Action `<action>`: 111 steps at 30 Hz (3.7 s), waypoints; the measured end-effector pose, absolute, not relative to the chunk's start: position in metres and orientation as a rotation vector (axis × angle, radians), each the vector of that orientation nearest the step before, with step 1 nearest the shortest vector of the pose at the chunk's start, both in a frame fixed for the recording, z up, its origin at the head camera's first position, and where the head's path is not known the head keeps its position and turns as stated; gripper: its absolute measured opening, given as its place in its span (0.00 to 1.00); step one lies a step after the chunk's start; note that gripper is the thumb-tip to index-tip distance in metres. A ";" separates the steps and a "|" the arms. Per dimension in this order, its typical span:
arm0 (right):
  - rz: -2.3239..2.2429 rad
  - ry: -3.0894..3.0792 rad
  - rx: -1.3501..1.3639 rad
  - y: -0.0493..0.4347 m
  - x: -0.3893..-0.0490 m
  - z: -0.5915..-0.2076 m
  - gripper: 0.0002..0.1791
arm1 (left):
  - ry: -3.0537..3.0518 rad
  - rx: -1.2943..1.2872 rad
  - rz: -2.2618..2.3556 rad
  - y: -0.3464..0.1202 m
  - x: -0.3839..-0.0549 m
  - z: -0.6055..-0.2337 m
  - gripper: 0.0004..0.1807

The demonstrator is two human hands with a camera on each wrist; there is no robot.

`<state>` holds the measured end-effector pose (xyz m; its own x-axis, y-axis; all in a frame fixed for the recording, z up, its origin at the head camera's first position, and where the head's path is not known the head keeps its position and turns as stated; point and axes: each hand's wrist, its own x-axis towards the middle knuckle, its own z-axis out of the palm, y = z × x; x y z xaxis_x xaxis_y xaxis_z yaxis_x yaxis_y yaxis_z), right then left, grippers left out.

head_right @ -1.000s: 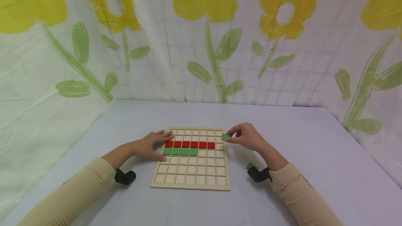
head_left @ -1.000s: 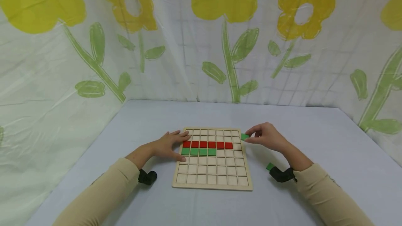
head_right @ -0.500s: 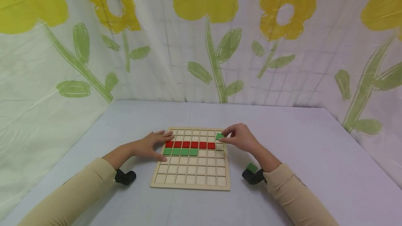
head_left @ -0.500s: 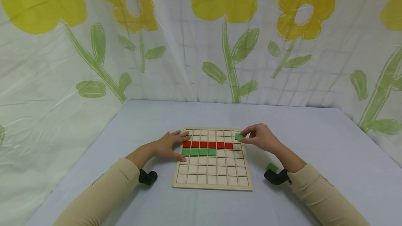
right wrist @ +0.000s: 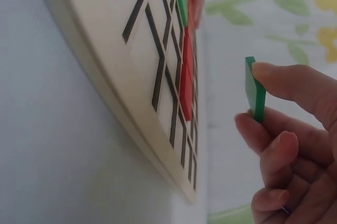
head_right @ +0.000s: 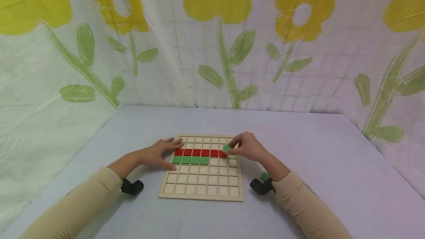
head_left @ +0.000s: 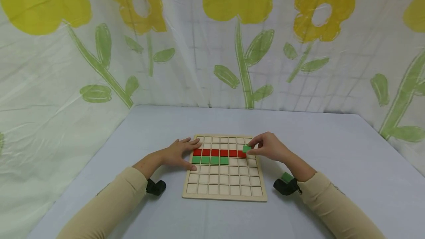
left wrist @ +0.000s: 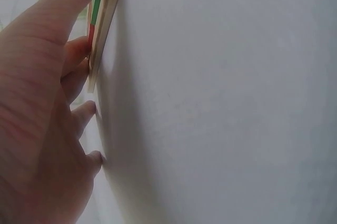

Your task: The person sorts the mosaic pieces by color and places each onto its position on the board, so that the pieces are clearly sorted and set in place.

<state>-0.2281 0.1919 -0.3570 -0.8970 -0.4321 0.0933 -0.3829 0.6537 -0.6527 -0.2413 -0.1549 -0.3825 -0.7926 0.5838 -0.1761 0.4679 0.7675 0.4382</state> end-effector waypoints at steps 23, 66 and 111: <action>-1.075 2.690 -0.857 0.159 -0.228 -0.365 0.12 | 2.662 0.818 0.539 -0.155 -0.242 -0.384 0.49; -1.054 2.653 -0.858 0.153 -0.229 -0.379 0.11 | 2.675 0.829 0.552 -0.156 -0.244 -0.387 0.49; -0.938 2.841 -0.818 0.202 -0.212 -0.355 0.12 | 2.662 0.821 0.547 -0.157 -0.241 -0.383 0.49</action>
<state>-0.2122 0.2025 -0.3551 -0.8602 -0.4950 0.1223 -0.4705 0.6782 -0.5646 -0.2414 -0.1566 -0.3825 -0.7911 0.5874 -0.1706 0.4727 0.7641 0.4391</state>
